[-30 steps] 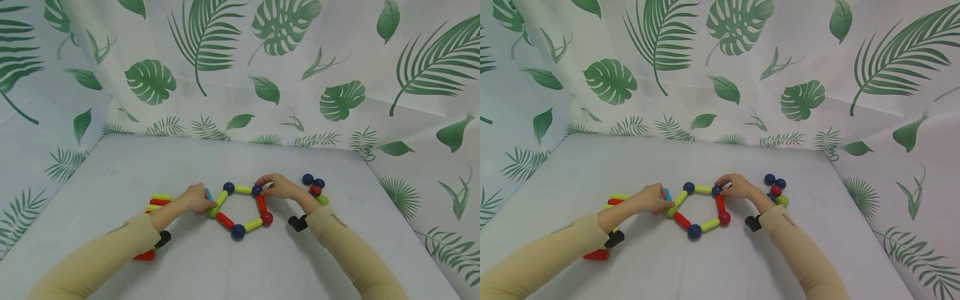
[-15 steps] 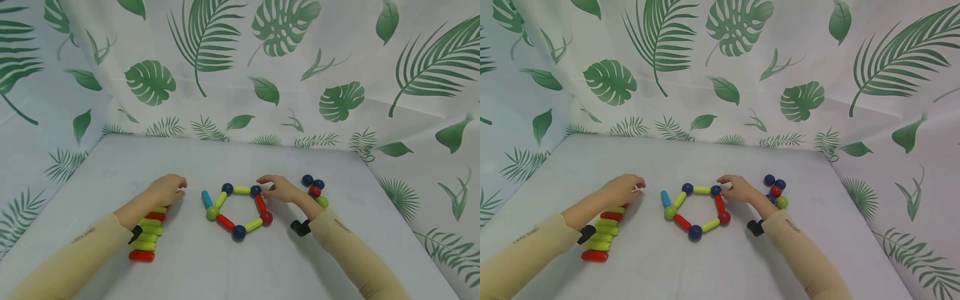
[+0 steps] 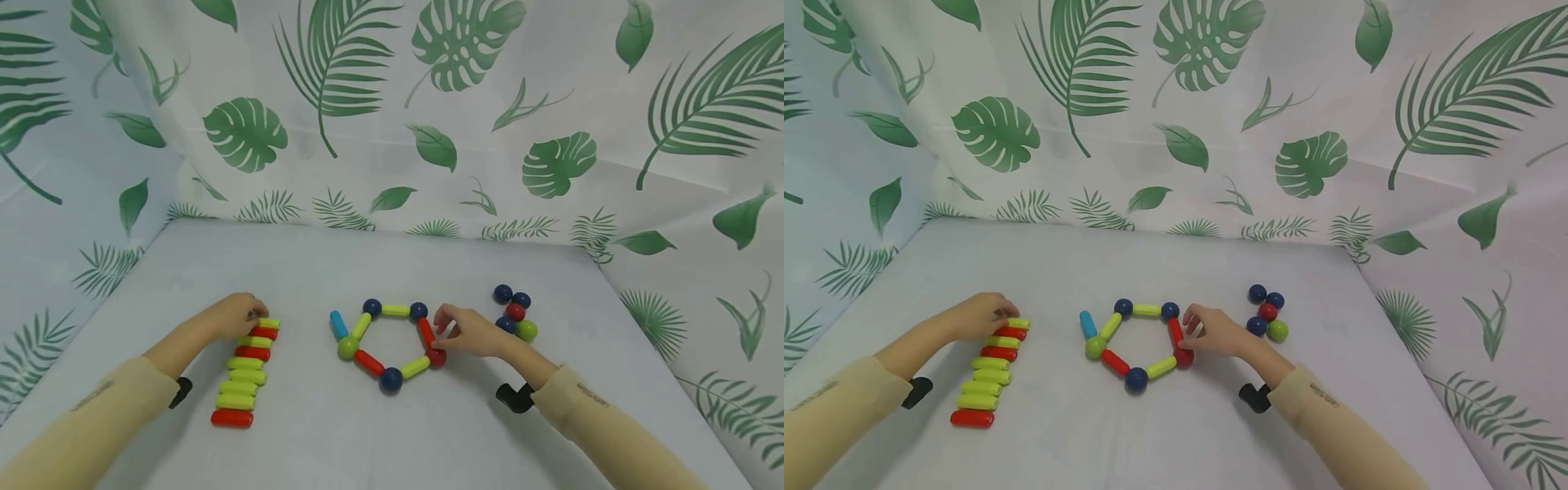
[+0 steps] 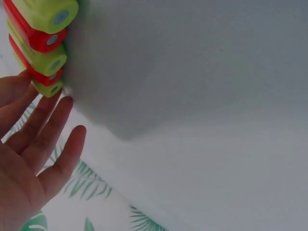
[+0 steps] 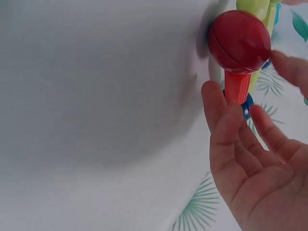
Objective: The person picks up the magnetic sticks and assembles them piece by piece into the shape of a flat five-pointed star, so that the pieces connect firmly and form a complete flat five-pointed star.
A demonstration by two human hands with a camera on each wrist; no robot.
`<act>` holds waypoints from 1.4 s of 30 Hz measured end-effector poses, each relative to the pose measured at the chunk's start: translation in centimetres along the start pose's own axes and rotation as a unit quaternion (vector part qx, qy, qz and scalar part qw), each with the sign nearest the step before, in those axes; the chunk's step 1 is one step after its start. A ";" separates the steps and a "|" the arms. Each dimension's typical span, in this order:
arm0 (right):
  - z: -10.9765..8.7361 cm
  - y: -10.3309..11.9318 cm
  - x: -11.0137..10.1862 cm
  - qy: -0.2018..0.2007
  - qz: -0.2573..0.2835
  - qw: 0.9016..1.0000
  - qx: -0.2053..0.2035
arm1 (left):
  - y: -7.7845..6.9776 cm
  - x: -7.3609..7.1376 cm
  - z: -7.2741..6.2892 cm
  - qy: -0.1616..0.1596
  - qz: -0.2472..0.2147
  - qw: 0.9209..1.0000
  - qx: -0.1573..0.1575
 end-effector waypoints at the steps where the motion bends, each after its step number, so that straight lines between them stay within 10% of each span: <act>1: -0.2 0.0 0.1 0.006 0.003 1.000 -0.003 | 0.0 0.0 -0.1 -0.001 0.000 1.000 0.000; 11: -0.8 0.1 1.4 0.040 0.000 0.999 -0.020 | 0.6 -0.6 0.5 -0.016 -0.028 0.999 -0.007; 21: -0.9 0.2 1.5 0.033 -0.012 0.999 -0.028 | -1.4 -1.6 4.4 -0.033 -0.043 0.999 -0.003; 42: 0.0 -0.2 0.8 0.018 -0.009 1.000 -0.023 | -5.3 1.5 10.2 0.012 -0.112 0.993 -0.022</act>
Point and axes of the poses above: each hand's wrist, its own z-axis towards the middle knuckle, its own x-axis out of the palm, y = z × x, the point moved 9 cm from there along z, towards the middle knuckle, and after that the axes turned 9 degrees about x, right-handed, at the moved point
